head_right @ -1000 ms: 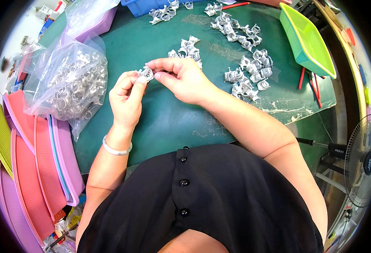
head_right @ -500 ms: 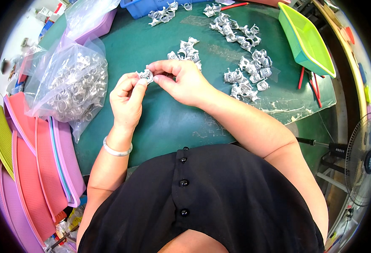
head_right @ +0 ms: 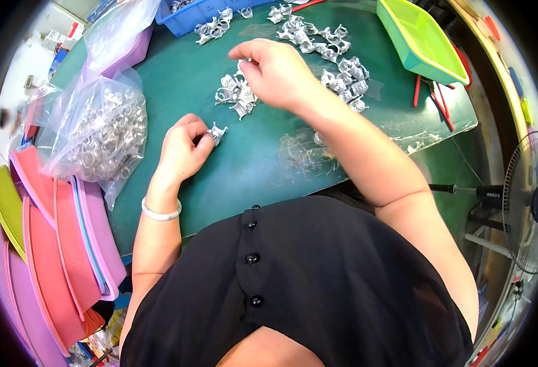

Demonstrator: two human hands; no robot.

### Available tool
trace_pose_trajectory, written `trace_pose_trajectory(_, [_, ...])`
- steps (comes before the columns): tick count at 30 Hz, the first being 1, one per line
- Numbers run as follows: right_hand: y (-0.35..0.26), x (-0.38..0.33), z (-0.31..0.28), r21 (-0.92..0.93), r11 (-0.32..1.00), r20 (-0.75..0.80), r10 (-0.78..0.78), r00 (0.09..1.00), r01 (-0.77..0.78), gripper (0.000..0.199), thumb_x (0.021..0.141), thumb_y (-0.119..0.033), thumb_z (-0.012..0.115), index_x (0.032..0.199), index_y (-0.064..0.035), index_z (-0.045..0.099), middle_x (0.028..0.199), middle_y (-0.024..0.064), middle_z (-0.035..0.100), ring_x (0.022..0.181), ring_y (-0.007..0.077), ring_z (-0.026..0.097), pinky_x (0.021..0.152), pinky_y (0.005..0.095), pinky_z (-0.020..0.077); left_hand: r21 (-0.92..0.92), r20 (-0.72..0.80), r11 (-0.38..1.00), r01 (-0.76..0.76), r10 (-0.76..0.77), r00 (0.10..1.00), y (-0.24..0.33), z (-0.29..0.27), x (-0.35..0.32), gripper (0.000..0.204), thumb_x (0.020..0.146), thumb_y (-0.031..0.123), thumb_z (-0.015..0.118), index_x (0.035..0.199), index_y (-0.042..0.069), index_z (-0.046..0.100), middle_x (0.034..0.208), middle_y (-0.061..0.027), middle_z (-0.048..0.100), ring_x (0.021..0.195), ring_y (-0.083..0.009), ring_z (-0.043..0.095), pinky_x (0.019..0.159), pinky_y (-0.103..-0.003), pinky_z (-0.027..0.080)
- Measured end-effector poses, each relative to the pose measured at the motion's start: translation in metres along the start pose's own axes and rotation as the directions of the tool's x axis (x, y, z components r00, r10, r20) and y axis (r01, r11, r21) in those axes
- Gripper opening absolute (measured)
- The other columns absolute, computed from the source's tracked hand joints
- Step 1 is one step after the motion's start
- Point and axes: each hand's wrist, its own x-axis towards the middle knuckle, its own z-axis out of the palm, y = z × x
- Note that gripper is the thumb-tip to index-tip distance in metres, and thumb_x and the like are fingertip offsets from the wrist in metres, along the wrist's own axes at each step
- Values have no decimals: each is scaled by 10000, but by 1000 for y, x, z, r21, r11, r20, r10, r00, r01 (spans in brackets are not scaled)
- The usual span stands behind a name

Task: The person assembles small silver metal parts by hand on a green workbench, snapping two pieces together repeatedly. After assembling many units, they gather the finished parts into a yellow tray and briefly write on a small white card with a red pen.

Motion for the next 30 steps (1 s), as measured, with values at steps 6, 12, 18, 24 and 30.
trace_pose_trajectory(6, [42,15,-1,-420,903,423,112,899,85,595,821,-419,612,1273,-50,491,1285,256,462,1165,386,485,986,408,403,13,143,1000,1,-3,990,9,-7,4,164,690,67,636,623,-9,507,736,-68,522,640,-183,515,581,-285,418])
trace_pose_trajectory(12, [34,5,11,-254,900,558,-161,814,353,527,768,-234,679,1266,-150,525,1399,211,351,1224,367,433,996,427,392,-60,-84,998,-8,3,996,-11,-2,14,457,746,133,670,1183,76,547,1115,-67,535,941,-167,518,764,-284,451])
trace_pose_trajectory(18, [25,-21,-18,-314,846,646,-142,750,431,368,755,-159,665,1122,-149,635,1325,112,470,1165,293,492,978,438,389,47,-107,992,-114,118,987,-4,18,19,361,730,194,702,1055,69,607,1027,-103,603,978,-272,553,855,-372,435])
trace_pose_trajectory(24, [19,-16,-37,-486,815,534,-8,845,315,253,768,-212,656,1005,-126,678,1118,93,608,1091,275,519,977,454,361,-80,-67,993,-85,79,995,-6,17,19,129,695,97,654,798,33,611,895,-86,614,868,-246,580,770,-343,460])
trace_pose_trajectory(30, [25,13,-1,-319,862,404,-252,879,394,267,765,-48,594,1021,-103,647,866,87,611,946,284,553,851,392,438,-162,15,984,-70,73,997,2,-2,16,88,694,78,603,753,16,624,799,-83,609,730,-213,590,660,-313,467])
